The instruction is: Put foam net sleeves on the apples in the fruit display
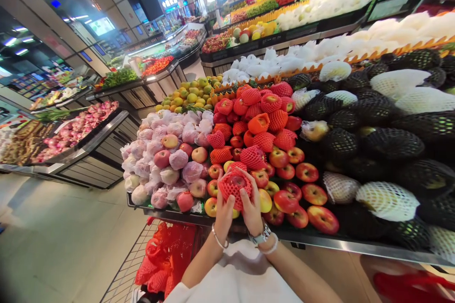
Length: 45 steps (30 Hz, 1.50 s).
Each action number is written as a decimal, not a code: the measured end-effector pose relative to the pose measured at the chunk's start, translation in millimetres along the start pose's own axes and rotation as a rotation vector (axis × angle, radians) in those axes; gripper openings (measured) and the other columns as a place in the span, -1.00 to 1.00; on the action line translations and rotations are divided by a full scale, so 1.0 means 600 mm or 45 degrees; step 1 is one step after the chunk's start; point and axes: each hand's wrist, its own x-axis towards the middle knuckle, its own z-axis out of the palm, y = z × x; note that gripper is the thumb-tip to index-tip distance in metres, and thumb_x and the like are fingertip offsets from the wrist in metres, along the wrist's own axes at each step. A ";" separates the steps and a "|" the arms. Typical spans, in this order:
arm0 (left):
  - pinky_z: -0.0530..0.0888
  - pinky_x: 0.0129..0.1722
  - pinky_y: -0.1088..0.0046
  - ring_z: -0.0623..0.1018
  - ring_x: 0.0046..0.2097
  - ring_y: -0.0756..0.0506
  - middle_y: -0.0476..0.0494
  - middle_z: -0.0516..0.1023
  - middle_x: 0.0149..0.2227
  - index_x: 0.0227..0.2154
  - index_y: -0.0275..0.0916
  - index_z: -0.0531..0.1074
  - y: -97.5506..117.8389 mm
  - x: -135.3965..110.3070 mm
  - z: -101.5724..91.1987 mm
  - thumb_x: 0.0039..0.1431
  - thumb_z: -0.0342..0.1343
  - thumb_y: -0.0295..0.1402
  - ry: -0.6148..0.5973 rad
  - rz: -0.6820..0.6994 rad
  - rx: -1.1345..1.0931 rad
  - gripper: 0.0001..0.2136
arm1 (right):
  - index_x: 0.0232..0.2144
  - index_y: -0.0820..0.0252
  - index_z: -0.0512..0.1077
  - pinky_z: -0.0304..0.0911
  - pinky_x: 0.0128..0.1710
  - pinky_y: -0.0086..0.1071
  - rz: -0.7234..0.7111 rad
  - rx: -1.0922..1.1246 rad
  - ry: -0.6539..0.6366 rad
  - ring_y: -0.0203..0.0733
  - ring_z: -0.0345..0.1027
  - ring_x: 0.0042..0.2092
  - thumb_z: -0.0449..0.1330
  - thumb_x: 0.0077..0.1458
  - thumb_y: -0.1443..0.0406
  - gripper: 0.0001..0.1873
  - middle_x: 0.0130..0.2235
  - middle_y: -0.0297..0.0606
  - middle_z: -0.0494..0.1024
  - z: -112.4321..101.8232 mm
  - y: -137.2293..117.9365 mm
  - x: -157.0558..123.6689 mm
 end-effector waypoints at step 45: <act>0.23 0.31 0.04 0.33 0.27 -0.36 -0.27 0.28 0.26 0.20 -0.10 0.21 0.010 -0.013 -0.004 -0.32 0.47 -0.13 -0.002 0.527 0.383 -0.06 | 0.14 0.04 0.40 0.15 0.29 -0.08 0.100 0.235 -0.267 -0.03 0.21 0.29 -0.10 0.32 -0.01 -0.47 0.23 -0.23 0.40 -0.006 -0.049 0.031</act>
